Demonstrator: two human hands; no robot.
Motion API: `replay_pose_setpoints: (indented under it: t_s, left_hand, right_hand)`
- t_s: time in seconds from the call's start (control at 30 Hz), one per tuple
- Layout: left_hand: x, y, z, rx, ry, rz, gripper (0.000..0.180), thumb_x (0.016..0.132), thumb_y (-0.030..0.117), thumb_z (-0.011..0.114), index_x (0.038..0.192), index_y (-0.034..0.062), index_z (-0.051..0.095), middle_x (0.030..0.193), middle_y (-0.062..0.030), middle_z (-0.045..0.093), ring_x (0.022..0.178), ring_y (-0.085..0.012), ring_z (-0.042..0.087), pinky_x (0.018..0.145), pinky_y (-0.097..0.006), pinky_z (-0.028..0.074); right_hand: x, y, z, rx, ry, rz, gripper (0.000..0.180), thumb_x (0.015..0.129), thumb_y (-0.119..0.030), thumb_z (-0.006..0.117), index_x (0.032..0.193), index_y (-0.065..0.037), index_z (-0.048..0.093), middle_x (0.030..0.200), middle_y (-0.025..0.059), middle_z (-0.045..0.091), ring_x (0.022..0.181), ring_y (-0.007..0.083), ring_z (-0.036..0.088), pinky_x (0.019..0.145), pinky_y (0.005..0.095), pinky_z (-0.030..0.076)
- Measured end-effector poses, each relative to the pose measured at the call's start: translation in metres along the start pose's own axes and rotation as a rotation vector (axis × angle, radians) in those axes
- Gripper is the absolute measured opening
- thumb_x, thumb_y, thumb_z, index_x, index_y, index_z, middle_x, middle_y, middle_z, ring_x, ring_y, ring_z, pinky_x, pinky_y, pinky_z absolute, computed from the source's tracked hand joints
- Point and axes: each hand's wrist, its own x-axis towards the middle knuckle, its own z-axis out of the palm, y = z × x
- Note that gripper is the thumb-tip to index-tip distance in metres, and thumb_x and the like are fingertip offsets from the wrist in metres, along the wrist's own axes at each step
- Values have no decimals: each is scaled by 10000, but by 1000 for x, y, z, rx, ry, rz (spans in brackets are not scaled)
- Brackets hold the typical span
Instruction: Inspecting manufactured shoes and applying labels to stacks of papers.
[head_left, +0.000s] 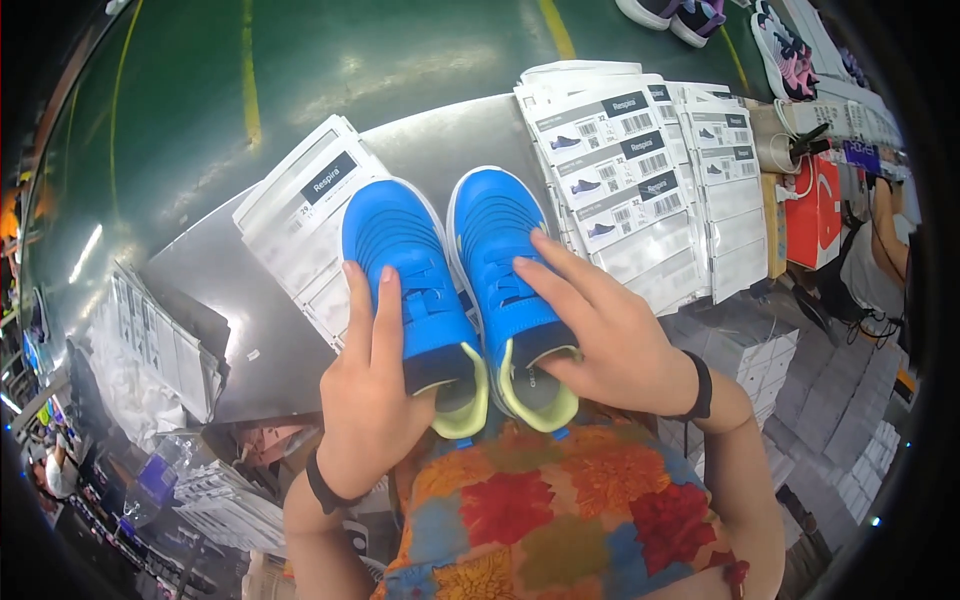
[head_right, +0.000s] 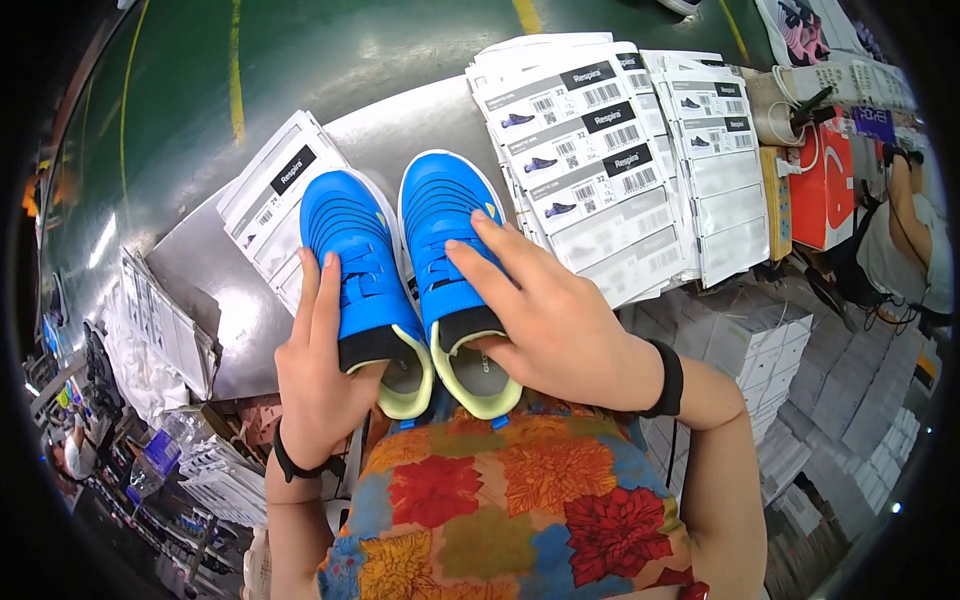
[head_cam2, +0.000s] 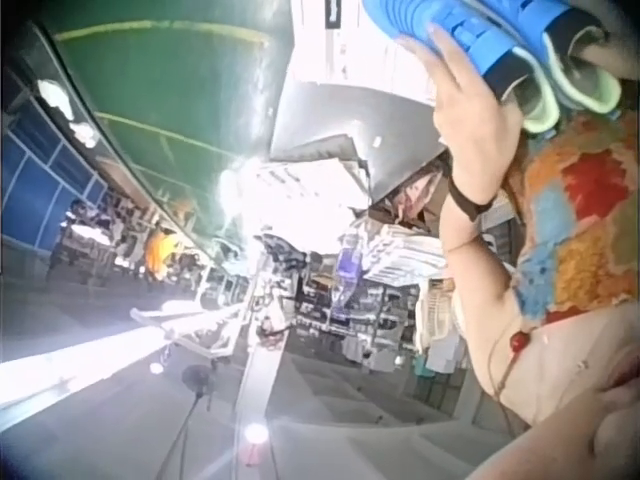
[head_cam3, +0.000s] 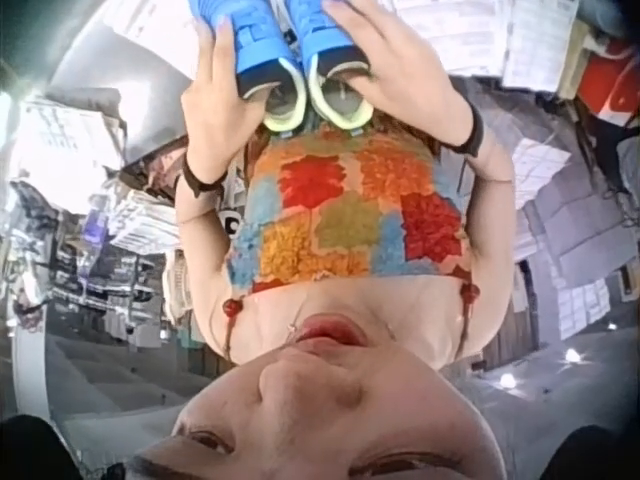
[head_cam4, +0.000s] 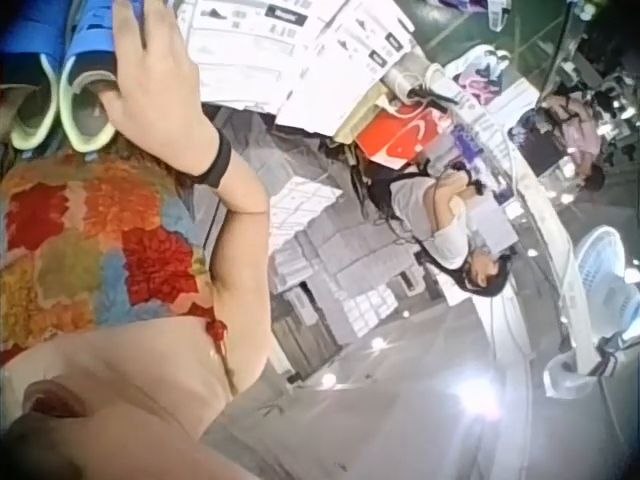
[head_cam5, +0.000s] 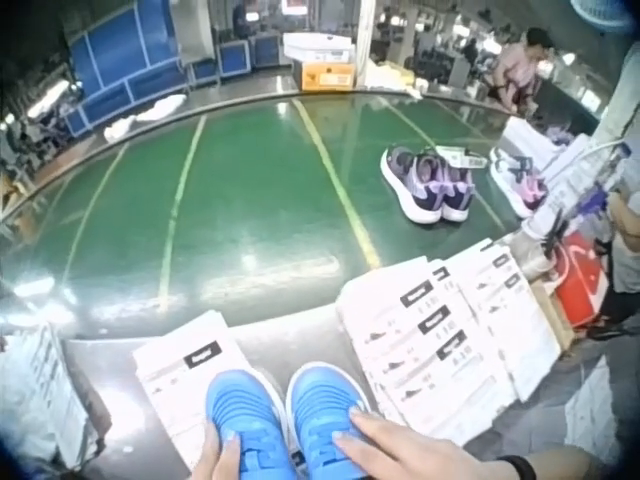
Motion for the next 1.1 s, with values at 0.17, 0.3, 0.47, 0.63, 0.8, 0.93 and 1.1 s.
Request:
replay_pose_setpoints:
  t_s: [0.17, 0.3, 0.47, 0.63, 0.8, 0.93, 1.1]
  left_hand:
    - [-1, 1, -3, 60, -24, 39, 893, 590, -28, 759, 1404, -16, 391, 1283, -315, 527, 933, -399, 674, 737, -391, 565]
    - [-3, 5, -17, -72, -4, 37, 743, 618, -33, 757, 1315, -45, 500, 896, -237, 695, 804, -281, 723, 697, -321, 545]
    - [15, 27, -45, -62, -67, 9, 663, 587, -45, 747, 1231, -22, 593, 792, -202, 700, 745, -261, 725, 679, -296, 536]
    - [9, 42, -71, 12, 72, 66, 695, 544, -78, 712, 1228, -29, 599, 843, -206, 707, 789, -213, 719, 715, -287, 535]
    - [-11, 42, -91, -294, 269, 123, 664, 695, -40, 681, 1330, -72, 489, 1186, -204, 641, 1044, -242, 653, 898, -287, 498]
    - [-42, 23, -101, -667, 360, 228, 683, 745, 17, 672, 1377, -75, 429, 1228, -164, 611, 1052, -239, 636, 956, -318, 475]
    - [66, 41, -46, -977, 272, 153, 603, 785, -13, 614, 1363, -59, 447, 1205, -149, 618, 1032, -230, 636, 941, -310, 478]
  right_hand:
    - [0, 2, -7, -45, -53, -32, 758, 642, -112, 780, 1329, -21, 473, 1328, 317, 470, 1008, 428, 611, 808, 408, 544]
    - [8, 5, -10, 0, -3, -134, 685, 632, -119, 735, 1265, 23, 514, 1130, 356, 570, 720, 400, 660, 617, 392, 550]
    - [15, -17, -37, -73, -70, -68, 678, 599, -112, 768, 1239, 1, 576, 1081, 304, 626, 636, 332, 666, 586, 319, 533]
    - [19, -37, -57, -56, 60, -149, 646, 586, -89, 749, 1209, 10, 609, 1107, 281, 633, 695, 328, 684, 605, 307, 538]
    - [10, -29, -63, 356, 284, -133, 624, 614, 0, 738, 1219, 53, 590, 1110, 214, 673, 983, 256, 691, 809, 310, 549]
    - [15, 0, -26, 1192, 316, 172, 530, 893, -81, 609, 1380, 28, 431, 1343, 137, 535, 1177, 191, 554, 1013, 324, 442]
    - [-30, 9, -18, 1244, 371, 184, 472, 917, -105, 573, 1354, 22, 449, 1315, 120, 550, 1151, 180, 563, 1014, 312, 435]
